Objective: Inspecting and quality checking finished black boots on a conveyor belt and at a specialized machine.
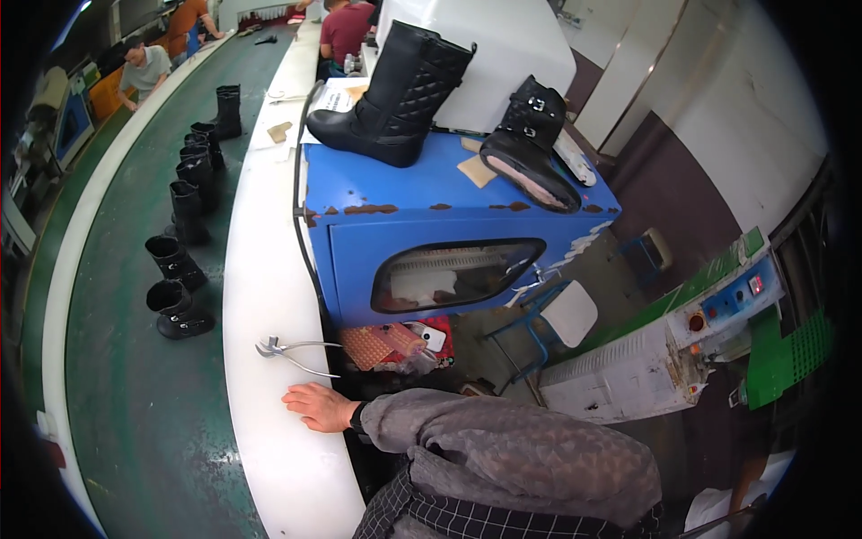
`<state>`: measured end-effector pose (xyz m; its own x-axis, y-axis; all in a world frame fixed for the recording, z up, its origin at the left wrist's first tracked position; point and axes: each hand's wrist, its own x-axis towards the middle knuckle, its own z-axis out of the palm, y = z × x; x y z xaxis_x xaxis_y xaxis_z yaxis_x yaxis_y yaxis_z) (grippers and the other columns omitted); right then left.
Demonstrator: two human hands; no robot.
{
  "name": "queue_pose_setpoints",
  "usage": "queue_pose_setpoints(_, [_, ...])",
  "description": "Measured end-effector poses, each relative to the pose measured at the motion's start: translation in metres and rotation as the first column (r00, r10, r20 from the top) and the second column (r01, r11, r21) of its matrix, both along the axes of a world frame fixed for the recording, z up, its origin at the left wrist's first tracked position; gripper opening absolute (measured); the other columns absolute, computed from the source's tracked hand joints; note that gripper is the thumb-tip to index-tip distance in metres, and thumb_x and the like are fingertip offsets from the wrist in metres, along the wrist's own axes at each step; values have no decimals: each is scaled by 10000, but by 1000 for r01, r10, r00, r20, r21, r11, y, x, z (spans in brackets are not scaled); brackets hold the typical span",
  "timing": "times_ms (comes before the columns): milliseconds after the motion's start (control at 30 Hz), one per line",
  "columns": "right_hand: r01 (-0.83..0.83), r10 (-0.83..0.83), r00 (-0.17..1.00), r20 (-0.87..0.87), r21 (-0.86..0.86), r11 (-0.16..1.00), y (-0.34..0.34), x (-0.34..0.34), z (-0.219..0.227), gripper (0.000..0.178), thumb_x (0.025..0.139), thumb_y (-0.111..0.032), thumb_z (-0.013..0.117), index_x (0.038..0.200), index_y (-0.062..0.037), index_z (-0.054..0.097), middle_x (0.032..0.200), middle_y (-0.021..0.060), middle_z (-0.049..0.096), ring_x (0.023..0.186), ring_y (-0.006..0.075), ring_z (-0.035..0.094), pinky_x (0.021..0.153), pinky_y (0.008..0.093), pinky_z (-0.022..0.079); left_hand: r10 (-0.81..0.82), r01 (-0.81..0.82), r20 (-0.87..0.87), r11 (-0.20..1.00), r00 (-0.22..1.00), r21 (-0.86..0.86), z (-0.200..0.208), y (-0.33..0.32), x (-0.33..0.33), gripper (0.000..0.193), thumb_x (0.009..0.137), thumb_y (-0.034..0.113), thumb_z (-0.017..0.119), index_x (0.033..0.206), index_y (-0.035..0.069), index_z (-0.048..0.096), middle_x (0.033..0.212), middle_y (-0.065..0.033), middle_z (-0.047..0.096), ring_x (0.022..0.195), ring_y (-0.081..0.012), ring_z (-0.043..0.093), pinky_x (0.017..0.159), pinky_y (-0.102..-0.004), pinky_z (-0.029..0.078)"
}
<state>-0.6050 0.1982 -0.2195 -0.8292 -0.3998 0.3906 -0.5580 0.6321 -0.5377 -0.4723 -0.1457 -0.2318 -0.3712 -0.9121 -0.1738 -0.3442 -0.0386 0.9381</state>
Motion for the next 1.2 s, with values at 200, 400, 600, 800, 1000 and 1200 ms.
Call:
queue_pose_setpoints(200, [-24,24,1000,1,21,1000,0,-3,0,389,731,-96,593,1099,-5,509,1263,121,452,1250,296,370,991,410,331,3,-3,-41,1000,999,4,13,4,14,410,828,235,608,1104,-55,519,1052,-225,585,983,-321,576,854,-427,482])
queue_pose_setpoints(400, [-45,46,999,-4,90,995,-2,-6,-3,400,749,-131,558,1117,14,499,1294,144,409,1253,309,341,989,417,308,-76,78,-101,997,992,17,30,45,-7,374,850,209,591,1110,-51,523,1059,-225,584,989,-321,573,859,-430,479])
queue_pose_setpoints(600, [-196,196,980,22,1,981,18,-25,-10,321,702,-122,560,999,0,572,1276,150,431,1241,303,349,997,392,309,-284,287,-189,958,940,-15,59,77,-78,338,872,183,573,1116,-47,528,1066,-225,584,995,-322,570,863,-433,476])
queue_pose_setpoints(800, [-230,283,867,411,-173,958,49,-51,58,258,680,-84,573,920,5,609,839,143,618,819,304,601,703,396,473,-446,449,-259,892,857,-49,77,110,-128,304,895,157,556,1122,-43,533,1073,-225,583,1001,-323,568,868,-436,474])
queue_pose_setpoints(1000, [114,-371,873,-317,-607,787,213,43,255,125,740,-34,679,825,-49,589,848,68,633,763,201,614,663,317,468,-675,683,-285,725,680,-89,141,189,-181,282,915,187,566,1075,-43,535,1004,-241,589,978,-344,568,891,-477,465])
queue_pose_setpoints(1200, [553,-928,41,-369,-765,329,342,105,286,593,634,-132,794,1136,-21,497,1090,123,557,1018,287,527,842,351,444,-721,862,-549,506,423,-1,158,256,-202,66,886,85,583,886,37,537,832,-56,598,664,-60,535,613,-181,475])
